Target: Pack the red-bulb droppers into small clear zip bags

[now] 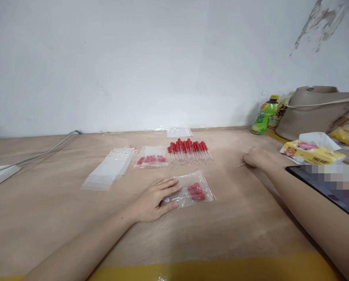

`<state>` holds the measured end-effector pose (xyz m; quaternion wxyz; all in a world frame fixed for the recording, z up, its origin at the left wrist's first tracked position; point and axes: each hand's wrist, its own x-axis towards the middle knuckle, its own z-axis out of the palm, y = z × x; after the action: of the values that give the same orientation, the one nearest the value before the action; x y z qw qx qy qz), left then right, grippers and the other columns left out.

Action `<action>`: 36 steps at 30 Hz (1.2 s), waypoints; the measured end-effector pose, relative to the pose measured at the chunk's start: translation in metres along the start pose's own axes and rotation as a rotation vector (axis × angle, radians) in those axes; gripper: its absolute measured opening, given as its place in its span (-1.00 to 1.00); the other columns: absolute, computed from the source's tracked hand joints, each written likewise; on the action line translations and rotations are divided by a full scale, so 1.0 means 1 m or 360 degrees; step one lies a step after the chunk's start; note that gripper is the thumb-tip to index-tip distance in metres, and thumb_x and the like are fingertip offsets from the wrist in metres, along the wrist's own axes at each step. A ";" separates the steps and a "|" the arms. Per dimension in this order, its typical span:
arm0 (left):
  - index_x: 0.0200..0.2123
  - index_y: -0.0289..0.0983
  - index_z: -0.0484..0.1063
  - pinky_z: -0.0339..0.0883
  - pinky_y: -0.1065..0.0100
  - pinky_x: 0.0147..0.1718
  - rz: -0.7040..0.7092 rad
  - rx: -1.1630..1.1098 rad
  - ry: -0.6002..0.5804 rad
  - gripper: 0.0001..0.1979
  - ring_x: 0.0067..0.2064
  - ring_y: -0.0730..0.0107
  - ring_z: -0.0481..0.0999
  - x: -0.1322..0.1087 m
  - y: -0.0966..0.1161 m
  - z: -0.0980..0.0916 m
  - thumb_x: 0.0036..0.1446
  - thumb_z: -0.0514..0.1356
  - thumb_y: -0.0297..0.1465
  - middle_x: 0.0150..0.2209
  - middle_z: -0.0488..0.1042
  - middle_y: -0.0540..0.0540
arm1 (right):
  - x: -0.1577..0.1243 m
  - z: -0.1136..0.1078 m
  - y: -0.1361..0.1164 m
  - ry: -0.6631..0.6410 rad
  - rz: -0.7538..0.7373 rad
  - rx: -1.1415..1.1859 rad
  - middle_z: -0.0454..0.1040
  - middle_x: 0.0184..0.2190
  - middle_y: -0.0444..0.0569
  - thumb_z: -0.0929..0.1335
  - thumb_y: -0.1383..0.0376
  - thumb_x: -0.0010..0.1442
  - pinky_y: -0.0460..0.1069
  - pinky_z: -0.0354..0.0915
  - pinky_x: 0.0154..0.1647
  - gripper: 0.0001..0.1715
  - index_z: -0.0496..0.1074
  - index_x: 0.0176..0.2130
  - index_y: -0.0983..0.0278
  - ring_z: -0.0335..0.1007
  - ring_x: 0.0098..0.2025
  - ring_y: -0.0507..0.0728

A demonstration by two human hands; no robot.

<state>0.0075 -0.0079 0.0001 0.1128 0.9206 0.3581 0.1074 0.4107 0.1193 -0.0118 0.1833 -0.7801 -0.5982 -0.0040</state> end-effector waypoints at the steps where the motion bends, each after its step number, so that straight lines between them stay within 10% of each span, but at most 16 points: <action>1: 0.18 -0.09 0.06 -0.08 0.09 0.16 -0.0005 0.0009 -0.0008 -0.52 0.23 0.23 0.00 0.000 0.000 0.000 0.21 -0.02 -0.15 0.23 0.02 -0.04 | -0.002 -0.003 -0.002 -0.0140 0.0085 -0.0047 0.37 -0.62 0.22 0.32 0.40 -0.12 0.14 0.20 -0.34 -0.84 0.40 -0.67 0.40 0.38 -0.31 0.38; 4: 0.18 -0.10 0.06 -0.09 0.09 0.16 -0.0015 0.0019 -0.0017 -0.51 0.23 0.24 -0.01 0.000 0.000 -0.001 0.21 -0.03 -0.15 0.23 0.02 -0.05 | -0.011 -0.013 -0.011 -0.0253 0.0241 0.0108 0.32 -0.68 0.09 0.33 0.47 -0.19 0.11 0.22 -0.40 -0.95 0.42 -0.58 0.39 0.38 -0.37 0.31; 10: 0.17 -0.08 0.07 -0.08 0.07 0.16 -0.0015 0.0003 -0.0014 -0.52 0.23 0.22 0.00 0.000 0.000 -0.002 0.20 -0.01 -0.14 0.22 0.02 -0.04 | -0.048 -0.017 -0.062 -0.0147 0.0230 0.1824 0.34 -0.54 -0.09 0.40 0.39 -0.18 0.07 0.36 -0.45 -0.78 0.34 -0.42 0.27 0.36 -0.55 0.08; 14: 0.16 -0.07 0.09 -0.08 0.08 0.15 -0.0005 -0.0028 0.0007 -0.53 0.23 0.21 0.00 0.000 0.000 -0.002 0.20 -0.01 -0.15 0.22 0.03 -0.03 | -0.083 -0.008 -0.097 -0.0191 0.0124 0.2315 0.34 -0.50 -0.14 0.45 0.28 -0.17 -0.01 0.41 -0.38 -0.69 0.30 -0.39 0.27 0.41 -0.50 0.02; 26: 0.13 -0.06 0.15 -0.06 0.09 0.15 0.0000 -0.0039 -0.0009 -0.58 0.22 0.22 0.02 0.000 0.002 -0.003 0.20 0.00 -0.17 0.22 0.04 -0.02 | -0.117 0.015 -0.111 0.0025 0.0219 0.2516 0.38 -0.46 -0.15 0.46 0.07 -0.22 -0.04 0.39 -0.24 -0.52 0.23 -0.38 0.25 0.43 -0.36 0.02; 32: 0.19 -0.11 0.02 0.01 0.09 0.12 0.0028 -0.0091 0.0087 -0.49 0.19 0.19 0.09 0.000 0.004 -0.003 0.19 0.02 -0.19 0.19 0.11 -0.07 | -0.137 0.012 -0.119 -0.0385 0.0085 0.2246 0.38 -0.57 -0.17 0.48 0.12 -0.26 -0.14 0.24 -0.66 -0.56 0.29 -0.44 0.28 0.29 -0.57 -0.04; 36: 0.19 -0.11 -0.01 0.04 0.09 0.11 0.0017 -0.0099 0.0102 -0.47 0.18 0.17 0.11 0.000 0.004 -0.003 0.19 0.03 -0.19 0.17 0.14 -0.07 | -0.128 0.009 -0.107 -0.0914 -0.0092 0.2293 0.47 -0.49 -0.13 0.49 0.22 -0.24 -0.08 0.36 -0.41 -0.62 0.35 -0.41 0.31 0.40 -0.46 -0.01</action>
<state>0.0090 -0.0104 0.0037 0.1292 0.9147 0.3530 0.1484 0.2721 0.0264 -0.0192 0.4829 -0.4231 -0.4973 0.5835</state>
